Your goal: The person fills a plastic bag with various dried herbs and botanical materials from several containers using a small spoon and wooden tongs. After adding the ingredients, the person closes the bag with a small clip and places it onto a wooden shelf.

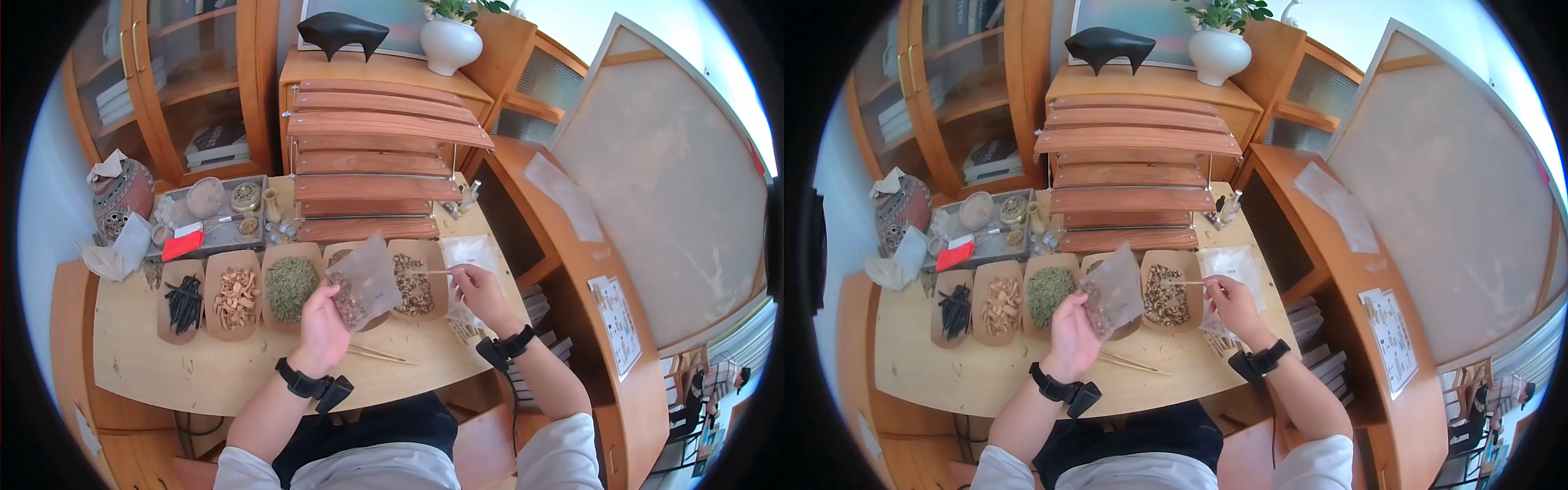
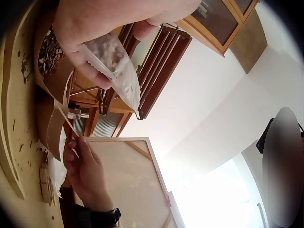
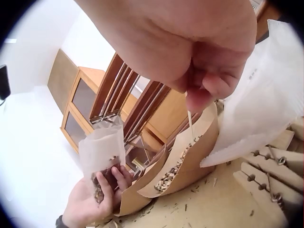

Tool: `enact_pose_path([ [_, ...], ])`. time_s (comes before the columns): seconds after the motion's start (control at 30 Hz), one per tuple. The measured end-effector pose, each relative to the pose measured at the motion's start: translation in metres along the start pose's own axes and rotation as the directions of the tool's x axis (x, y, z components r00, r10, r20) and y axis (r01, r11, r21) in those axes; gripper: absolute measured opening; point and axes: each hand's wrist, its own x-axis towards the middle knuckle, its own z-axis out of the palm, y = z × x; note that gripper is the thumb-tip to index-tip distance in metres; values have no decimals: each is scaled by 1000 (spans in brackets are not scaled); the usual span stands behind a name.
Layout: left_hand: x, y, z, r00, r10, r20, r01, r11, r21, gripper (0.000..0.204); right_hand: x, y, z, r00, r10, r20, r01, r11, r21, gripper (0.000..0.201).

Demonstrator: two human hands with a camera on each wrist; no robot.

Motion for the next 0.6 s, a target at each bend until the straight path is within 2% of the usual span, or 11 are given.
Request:
enact_pose_path([
  [0.17, -1, 0, 1, 1000, 1, -9, -1, 1000, 2, 50, -5, -4, 5, 993, 93, 73, -99, 992, 78, 27],
  [0.27, -1, 0, 2, 1000, -1, -6, 1, 1000, 1, 50, -5, -3, 4, 967, 237, 93, -248, 960, 128, 25],
  [0.37, 0, -1, 0, 1000, -3, -5, 3, 1000, -5, 49, -4, 6, 5, 951, 283, 128, -307, 921, 242, 24],
  [0.6, 0, -2, -1, 1000, 4, -15, -4, 1000, 6, 50, -9, 4, -3, 937, 305, 170, -339, 912, 231, 23],
])
